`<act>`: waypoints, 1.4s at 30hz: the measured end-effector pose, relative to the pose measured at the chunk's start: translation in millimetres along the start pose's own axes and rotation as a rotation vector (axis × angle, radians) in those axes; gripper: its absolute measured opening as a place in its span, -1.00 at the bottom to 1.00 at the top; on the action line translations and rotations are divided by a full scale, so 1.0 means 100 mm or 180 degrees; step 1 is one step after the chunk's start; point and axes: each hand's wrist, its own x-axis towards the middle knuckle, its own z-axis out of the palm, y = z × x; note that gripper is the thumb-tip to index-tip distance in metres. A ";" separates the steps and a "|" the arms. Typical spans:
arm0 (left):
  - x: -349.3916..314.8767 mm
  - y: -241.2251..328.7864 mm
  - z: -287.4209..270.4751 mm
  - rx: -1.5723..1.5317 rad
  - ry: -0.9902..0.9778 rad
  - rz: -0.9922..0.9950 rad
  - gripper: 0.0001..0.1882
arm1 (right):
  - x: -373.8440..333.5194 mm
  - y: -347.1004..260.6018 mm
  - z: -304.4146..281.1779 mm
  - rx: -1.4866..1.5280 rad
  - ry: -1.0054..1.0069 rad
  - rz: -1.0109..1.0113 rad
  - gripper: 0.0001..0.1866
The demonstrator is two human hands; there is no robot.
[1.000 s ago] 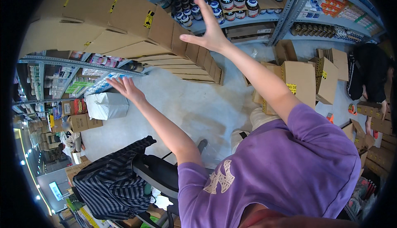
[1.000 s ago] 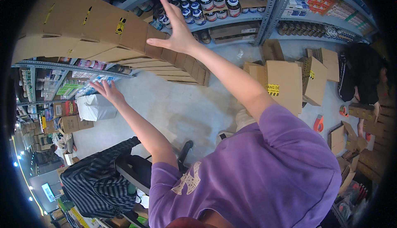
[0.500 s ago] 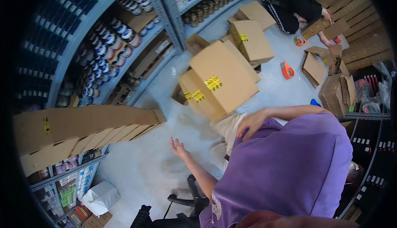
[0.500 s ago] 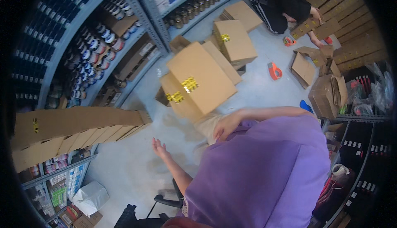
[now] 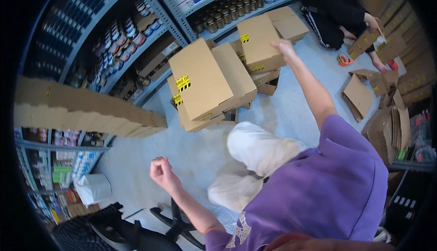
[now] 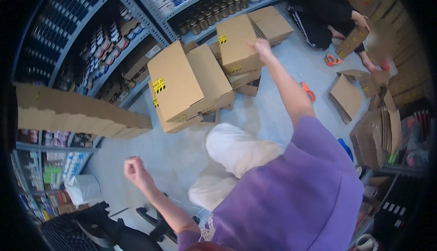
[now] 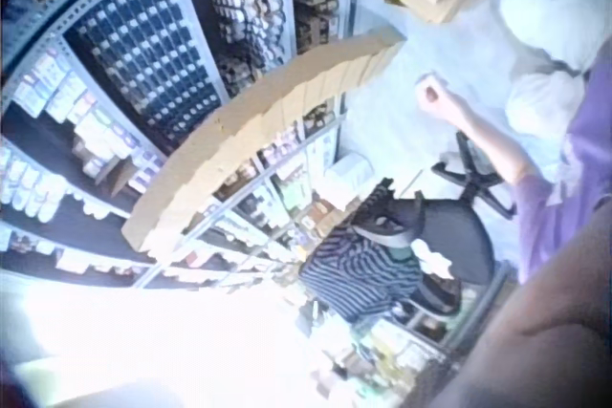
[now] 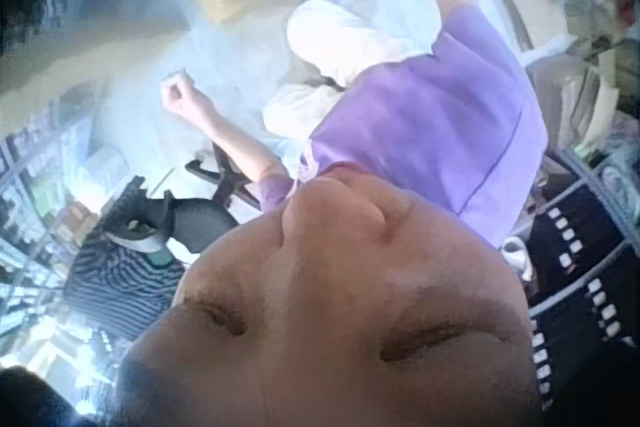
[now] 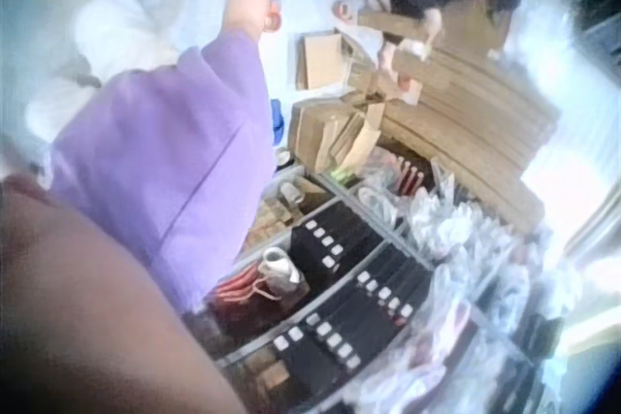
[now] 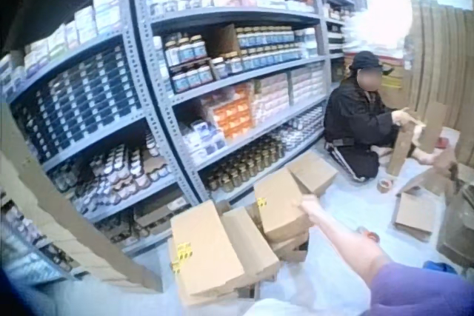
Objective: The person sits on the floor and folds flat cardboard pieces into open boxes, stacking them as they are completed. Another person nearby also assembles boxes. The person occasionally lifts the stack to place it against a shelf before returning to the floor to continue.
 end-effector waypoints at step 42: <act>-2.51 -2.52 2.87 0.3587 -0.0672 -0.1305 -0.48 | -0.05 1.24 -0.12 -0.0103 -0.0924 -0.0587 -0.53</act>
